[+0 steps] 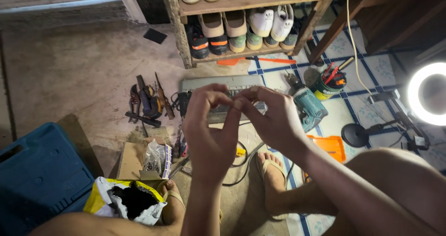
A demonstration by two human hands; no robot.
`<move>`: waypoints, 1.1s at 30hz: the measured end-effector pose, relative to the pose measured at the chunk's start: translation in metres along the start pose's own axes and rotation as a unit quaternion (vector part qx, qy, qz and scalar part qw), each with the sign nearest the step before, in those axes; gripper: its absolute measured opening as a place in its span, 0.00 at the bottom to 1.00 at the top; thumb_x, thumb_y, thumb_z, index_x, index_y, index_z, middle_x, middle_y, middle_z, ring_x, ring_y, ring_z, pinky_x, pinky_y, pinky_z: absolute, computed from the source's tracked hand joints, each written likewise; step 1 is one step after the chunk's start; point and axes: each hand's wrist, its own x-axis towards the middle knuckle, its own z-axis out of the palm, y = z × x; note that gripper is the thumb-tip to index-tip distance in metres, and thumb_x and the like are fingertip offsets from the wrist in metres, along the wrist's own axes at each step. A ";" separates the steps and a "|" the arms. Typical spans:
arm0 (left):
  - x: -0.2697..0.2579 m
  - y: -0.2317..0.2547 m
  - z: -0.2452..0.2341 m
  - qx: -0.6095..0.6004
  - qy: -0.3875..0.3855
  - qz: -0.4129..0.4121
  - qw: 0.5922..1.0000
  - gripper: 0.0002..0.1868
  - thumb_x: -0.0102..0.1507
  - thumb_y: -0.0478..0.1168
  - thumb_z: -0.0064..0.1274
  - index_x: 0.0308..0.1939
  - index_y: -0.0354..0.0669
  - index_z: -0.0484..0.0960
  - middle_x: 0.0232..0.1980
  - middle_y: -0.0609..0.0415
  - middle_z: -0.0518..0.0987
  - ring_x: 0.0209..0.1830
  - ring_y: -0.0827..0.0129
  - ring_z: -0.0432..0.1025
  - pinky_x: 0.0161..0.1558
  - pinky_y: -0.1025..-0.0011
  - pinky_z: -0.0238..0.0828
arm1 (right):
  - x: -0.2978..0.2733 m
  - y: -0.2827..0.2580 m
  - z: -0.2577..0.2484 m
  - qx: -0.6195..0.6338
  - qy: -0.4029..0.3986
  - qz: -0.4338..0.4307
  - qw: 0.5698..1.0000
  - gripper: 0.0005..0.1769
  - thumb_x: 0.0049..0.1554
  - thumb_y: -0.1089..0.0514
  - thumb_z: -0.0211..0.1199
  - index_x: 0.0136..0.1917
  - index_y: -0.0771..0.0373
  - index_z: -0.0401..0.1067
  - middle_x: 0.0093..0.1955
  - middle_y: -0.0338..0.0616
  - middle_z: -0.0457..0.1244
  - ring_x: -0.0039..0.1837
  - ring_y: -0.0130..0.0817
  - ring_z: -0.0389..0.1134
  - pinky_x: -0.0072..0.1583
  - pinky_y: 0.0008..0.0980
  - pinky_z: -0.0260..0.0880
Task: Repairing a storage case or toolbox by installing new hinges using a drill and a rivet gun.
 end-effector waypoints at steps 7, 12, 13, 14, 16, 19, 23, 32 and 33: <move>-0.015 -0.034 0.025 -0.033 -0.017 -0.033 0.999 0.09 0.61 0.33 0.64 0.37 0.36 0.76 0.50 0.48 0.80 0.52 0.60 0.78 0.54 0.66 0.73 | -0.003 0.025 -0.009 -0.031 -0.033 0.030 0.999 0.12 0.59 0.54 0.66 0.52 0.62 0.79 0.48 0.44 0.74 0.51 0.32 0.77 0.51 0.32 0.75; -0.025 -0.049 0.041 -0.071 -0.050 -0.034 0.996 0.09 0.63 0.33 0.63 0.36 0.38 0.76 0.54 0.48 0.81 0.57 0.61 0.78 0.58 0.67 0.73 | -0.005 0.041 -0.016 -0.073 -0.046 0.058 0.995 0.12 0.58 0.52 0.65 0.52 0.60 0.79 0.48 0.42 0.74 0.50 0.34 0.77 0.51 0.33 0.75; -0.027 -0.052 0.045 -0.072 -0.051 -0.036 0.995 0.09 0.63 0.33 0.63 0.36 0.38 0.76 0.54 0.48 0.81 0.57 0.61 0.78 0.58 0.67 0.73 | -0.006 0.041 -0.018 -0.073 -0.046 0.060 0.994 0.12 0.58 0.52 0.65 0.52 0.60 0.79 0.48 0.42 0.74 0.50 0.34 0.77 0.51 0.33 0.75; -0.027 -0.054 0.049 -0.062 -0.051 -0.072 0.994 0.08 0.61 0.34 0.64 0.36 0.38 0.78 0.53 0.48 0.82 0.52 0.61 0.77 0.54 0.67 0.72 | -0.007 0.042 -0.021 -0.091 -0.056 0.085 0.991 0.12 0.57 0.52 0.66 0.52 0.59 0.79 0.47 0.43 0.73 0.50 0.35 0.77 0.51 0.34 0.75; -0.029 -0.060 0.057 -0.054 -0.054 -0.109 0.991 0.09 0.59 0.35 0.65 0.37 0.38 0.79 0.52 0.48 0.83 0.47 0.62 0.76 0.49 0.67 0.70 | -0.009 0.047 -0.025 -0.109 -0.066 0.112 0.986 0.12 0.57 0.52 0.66 0.52 0.59 0.79 0.47 0.43 0.73 0.49 0.36 0.76 0.50 0.35 0.74; -0.037 -0.072 0.069 -0.070 -0.068 -0.135 0.986 0.12 0.60 0.38 0.64 0.39 0.40 0.76 0.54 0.50 0.82 0.55 0.65 0.78 0.53 0.68 0.71 | -0.016 0.061 -0.030 -0.135 -0.075 0.125 0.980 0.13 0.56 0.51 0.67 0.50 0.59 0.79 0.45 0.46 0.72 0.48 0.39 0.76 0.49 0.37 0.74; -0.048 -0.093 0.087 -0.089 -0.096 -0.159 0.979 0.12 0.61 0.39 0.65 0.37 0.41 0.75 0.57 0.50 0.81 0.57 0.64 0.77 0.52 0.66 0.74 | -0.020 0.082 -0.040 -0.197 -0.126 0.108 0.966 0.16 0.54 0.49 0.68 0.51 0.60 0.79 0.45 0.48 0.71 0.48 0.43 0.75 0.49 0.40 0.73; -0.015 -0.143 0.145 -0.141 -0.114 -0.240 0.954 0.13 0.60 0.41 0.64 0.38 0.42 0.75 0.53 0.52 0.81 0.51 0.66 0.77 0.52 0.65 0.73 | 0.044 0.161 -0.138 -0.259 -0.267 0.176 0.911 0.20 0.56 0.42 0.64 0.57 0.52 0.77 0.49 0.39 0.73 0.52 0.31 0.74 0.54 0.38 0.72; -0.011 -0.152 0.154 -0.142 -0.094 -0.247 0.954 0.15 0.59 0.42 0.65 0.39 0.43 0.73 0.49 0.52 0.81 0.46 0.66 0.78 0.51 0.66 0.74 | 0.052 0.176 -0.146 -0.281 -0.217 0.191 0.915 0.18 0.56 0.44 0.65 0.56 0.53 0.78 0.49 0.39 0.73 0.52 0.33 0.73 0.55 0.38 0.70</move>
